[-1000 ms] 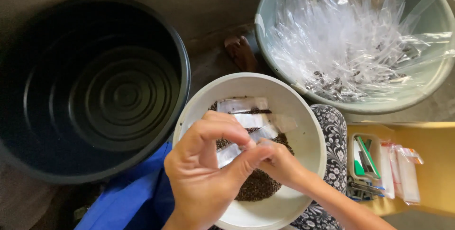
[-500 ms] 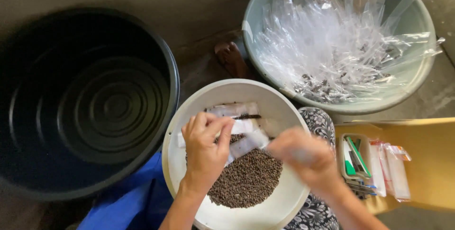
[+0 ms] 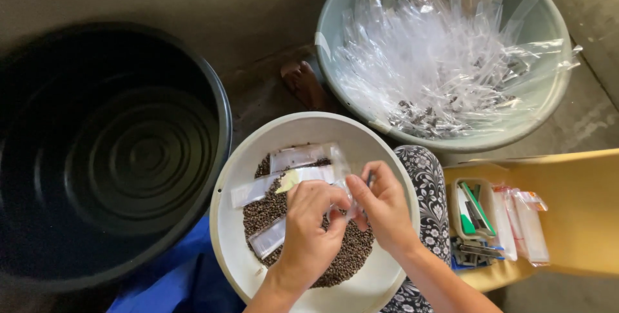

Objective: Filling small plastic bags with pellets using a small scoop and organizing them in a bowl.

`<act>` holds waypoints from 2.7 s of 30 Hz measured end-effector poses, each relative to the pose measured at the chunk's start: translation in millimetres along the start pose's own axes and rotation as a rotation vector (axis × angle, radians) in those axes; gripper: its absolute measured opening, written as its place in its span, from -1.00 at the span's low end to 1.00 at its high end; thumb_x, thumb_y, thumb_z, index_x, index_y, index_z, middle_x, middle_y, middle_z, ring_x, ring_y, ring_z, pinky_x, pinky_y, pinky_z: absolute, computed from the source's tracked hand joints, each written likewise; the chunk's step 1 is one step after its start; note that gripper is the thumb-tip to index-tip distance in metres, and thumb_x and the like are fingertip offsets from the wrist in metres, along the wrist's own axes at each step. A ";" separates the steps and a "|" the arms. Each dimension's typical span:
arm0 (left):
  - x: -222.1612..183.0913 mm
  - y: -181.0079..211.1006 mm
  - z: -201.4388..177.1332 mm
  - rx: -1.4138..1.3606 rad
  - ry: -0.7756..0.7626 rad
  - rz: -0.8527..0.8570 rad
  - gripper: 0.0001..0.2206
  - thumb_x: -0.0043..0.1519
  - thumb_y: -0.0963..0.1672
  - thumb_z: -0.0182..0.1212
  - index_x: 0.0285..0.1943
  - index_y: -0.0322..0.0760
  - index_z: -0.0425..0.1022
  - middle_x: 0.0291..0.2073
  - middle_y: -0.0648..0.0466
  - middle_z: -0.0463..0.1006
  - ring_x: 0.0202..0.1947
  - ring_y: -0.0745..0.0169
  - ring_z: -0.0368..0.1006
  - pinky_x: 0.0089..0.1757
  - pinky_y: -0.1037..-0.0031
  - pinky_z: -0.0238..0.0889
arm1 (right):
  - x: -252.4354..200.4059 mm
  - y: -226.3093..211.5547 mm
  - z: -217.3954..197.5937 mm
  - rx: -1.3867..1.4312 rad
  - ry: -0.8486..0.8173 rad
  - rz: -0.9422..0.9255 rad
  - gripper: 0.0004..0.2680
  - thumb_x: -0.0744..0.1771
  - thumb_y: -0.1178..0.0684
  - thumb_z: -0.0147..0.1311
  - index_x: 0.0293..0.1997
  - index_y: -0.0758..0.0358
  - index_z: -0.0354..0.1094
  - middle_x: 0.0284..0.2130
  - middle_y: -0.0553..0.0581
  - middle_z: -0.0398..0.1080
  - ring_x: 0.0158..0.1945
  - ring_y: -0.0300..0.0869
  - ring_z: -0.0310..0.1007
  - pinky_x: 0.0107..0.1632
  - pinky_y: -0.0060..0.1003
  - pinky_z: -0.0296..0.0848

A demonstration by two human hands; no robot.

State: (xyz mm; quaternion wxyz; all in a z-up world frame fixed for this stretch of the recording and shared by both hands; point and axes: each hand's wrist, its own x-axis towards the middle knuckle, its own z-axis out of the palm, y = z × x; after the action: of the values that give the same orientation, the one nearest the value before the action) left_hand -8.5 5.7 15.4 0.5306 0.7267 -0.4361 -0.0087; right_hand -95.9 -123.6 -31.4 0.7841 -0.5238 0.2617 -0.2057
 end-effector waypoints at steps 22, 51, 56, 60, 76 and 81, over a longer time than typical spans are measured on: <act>-2.6 -38.2 -17.4 -0.359 -0.249 -0.377 -0.91 0.29 -0.16 0.20 -0.27 -0.25 0.56 -0.59 0.15 0.50 -0.67 0.45 0.22 -0.66 0.60 0.06 | -15.2 8.7 -11.6 -0.365 -0.307 -0.068 -0.86 0.37 0.15 0.03 0.03 0.23 0.40 -0.45 0.12 0.51 -0.47 -0.21 0.62 -0.55 -0.49 0.45; 22.9 -76.5 33.8 0.396 -0.333 0.315 -0.84 0.10 -0.27 0.21 -0.51 -0.30 0.36 -0.48 0.02 0.42 -0.40 0.14 0.30 -0.17 0.28 0.25 | 197.7 -6.1 -244.3 -1.568 0.418 -0.568 -0.88 0.49 0.06 0.14 -0.06 0.27 0.55 -0.17 0.20 0.32 -0.27 -0.09 0.33 -0.24 -0.23 0.42; 7.6 -116.9 114.0 0.519 -0.219 0.509 -0.83 -0.10 -0.30 0.36 -0.45 -0.28 0.47 -0.54 -0.01 0.41 -0.48 0.02 0.41 -0.30 0.24 0.28 | 173.2 -7.1 -191.3 -1.392 0.254 -0.514 -0.68 0.44 0.04 0.12 0.27 0.49 0.32 -0.05 0.49 0.22 -0.06 0.44 0.40 -0.02 0.26 0.43; 3.6 -123.3 111.5 0.418 -0.275 0.330 -0.85 -0.13 -0.29 0.37 -0.43 -0.29 0.55 -0.57 -0.02 0.45 -0.50 0.00 0.46 -0.36 0.27 0.30 | 110.5 -23.4 -145.9 -1.073 0.265 -0.522 -0.74 0.50 -0.04 0.02 0.20 0.37 0.39 -0.12 0.37 0.26 -0.01 0.21 0.37 0.04 -0.04 0.39; 33.3 41.2 -103.4 -0.507 -0.034 -0.256 -0.87 0.11 -0.31 0.38 -0.23 -0.33 0.59 -0.24 0.09 0.57 -0.23 0.32 0.50 -0.13 0.54 0.45 | 27.2 -9.7 18.9 -0.187 -0.586 0.012 -0.88 0.35 0.25 0.07 -0.07 0.44 0.45 -0.25 0.19 0.56 -0.23 -0.24 0.54 -0.15 -0.41 0.57; 29.6 37.4 -95.3 -0.055 0.051 -0.048 -0.89 0.09 -0.24 0.35 -0.23 -0.25 0.67 -0.05 0.07 0.57 0.01 0.18 0.42 0.09 0.38 0.17 | -0.6 -37.9 47.0 -0.130 -0.553 -0.053 -0.62 0.38 0.18 0.01 0.39 0.38 0.13 -0.24 0.21 0.50 -0.30 -0.23 0.50 -0.27 -0.44 0.54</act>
State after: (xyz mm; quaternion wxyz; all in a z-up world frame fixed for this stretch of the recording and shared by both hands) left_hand 31.7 57.3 99.4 0.5611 0.7222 -0.4043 -0.0150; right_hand -68.7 -103.6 18.7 0.7848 -0.6159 0.0366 -0.0584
